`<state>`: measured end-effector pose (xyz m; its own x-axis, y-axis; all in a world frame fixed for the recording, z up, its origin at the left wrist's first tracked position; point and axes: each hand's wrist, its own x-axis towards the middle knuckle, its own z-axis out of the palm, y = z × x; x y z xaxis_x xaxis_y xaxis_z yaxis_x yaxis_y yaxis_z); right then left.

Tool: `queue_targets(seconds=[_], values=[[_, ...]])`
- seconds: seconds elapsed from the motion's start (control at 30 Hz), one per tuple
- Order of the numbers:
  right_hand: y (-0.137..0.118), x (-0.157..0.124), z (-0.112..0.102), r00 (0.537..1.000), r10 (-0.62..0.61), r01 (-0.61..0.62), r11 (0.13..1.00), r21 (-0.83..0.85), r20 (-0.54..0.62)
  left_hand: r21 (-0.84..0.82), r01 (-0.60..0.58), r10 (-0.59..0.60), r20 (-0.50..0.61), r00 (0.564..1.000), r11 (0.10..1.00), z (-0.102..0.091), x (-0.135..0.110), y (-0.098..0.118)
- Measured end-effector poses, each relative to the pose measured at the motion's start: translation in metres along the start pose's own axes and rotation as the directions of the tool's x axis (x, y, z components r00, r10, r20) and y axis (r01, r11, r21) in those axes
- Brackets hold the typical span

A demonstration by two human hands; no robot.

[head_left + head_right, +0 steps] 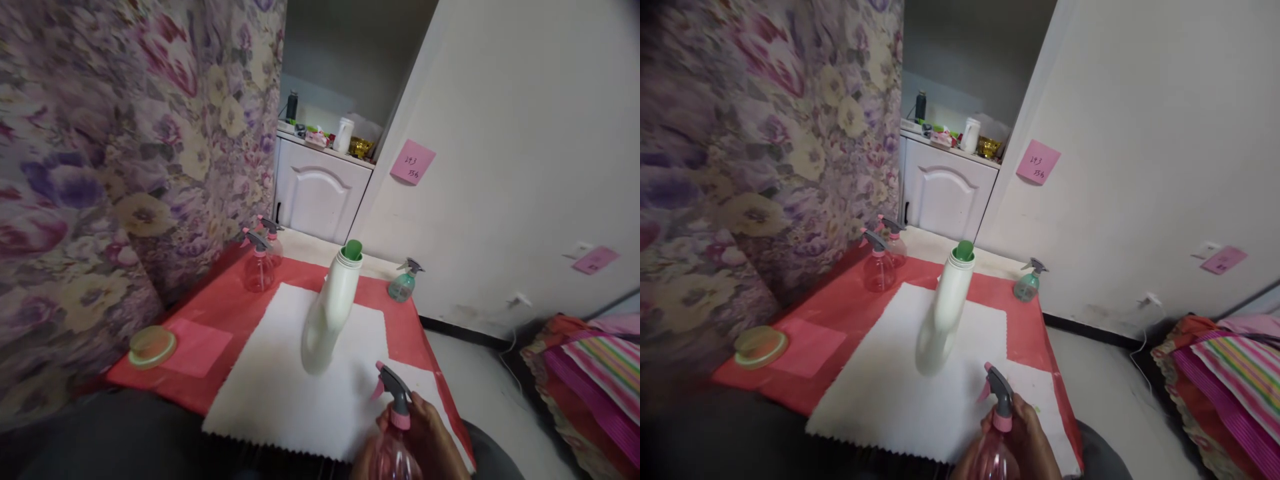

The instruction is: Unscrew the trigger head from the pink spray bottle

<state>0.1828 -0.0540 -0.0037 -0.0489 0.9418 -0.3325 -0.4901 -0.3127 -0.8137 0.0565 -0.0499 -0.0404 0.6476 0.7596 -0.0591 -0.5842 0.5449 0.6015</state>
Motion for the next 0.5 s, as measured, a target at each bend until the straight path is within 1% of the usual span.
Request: queue_targets(seconds=[0.13, 0.27, 0.4, 0.5], values=[[-0.003, 0.003, 0.002, 0.999, -0.024, 0.025, 1.0, -0.018, 0.037, 0.022, -0.005, 0.006, -0.023, 1.0, 1.0, -0.005, -0.005, 0.001], [-0.007, 0.001, 0.006, 0.999, -0.01, 0.013, 0.998, -0.059, 0.053, 0.045, -0.001, 0.002, -0.023, 1.0, 0.999, -0.007, -0.011, 0.0], [-0.01, -0.003, 0.009, 0.999, -0.051, 0.05, 0.99, -0.129, -0.002, 0.112, 0.028, -0.032, 0.029, 0.999, 0.993, -0.004, -0.012, -0.002], [-0.013, -0.005, 0.01, 0.998, -0.047, 0.038, 0.985, -0.17, -0.049, 0.131, 0.035, -0.043, 0.056, 0.997, 0.991, -0.001, -0.014, -0.002]])
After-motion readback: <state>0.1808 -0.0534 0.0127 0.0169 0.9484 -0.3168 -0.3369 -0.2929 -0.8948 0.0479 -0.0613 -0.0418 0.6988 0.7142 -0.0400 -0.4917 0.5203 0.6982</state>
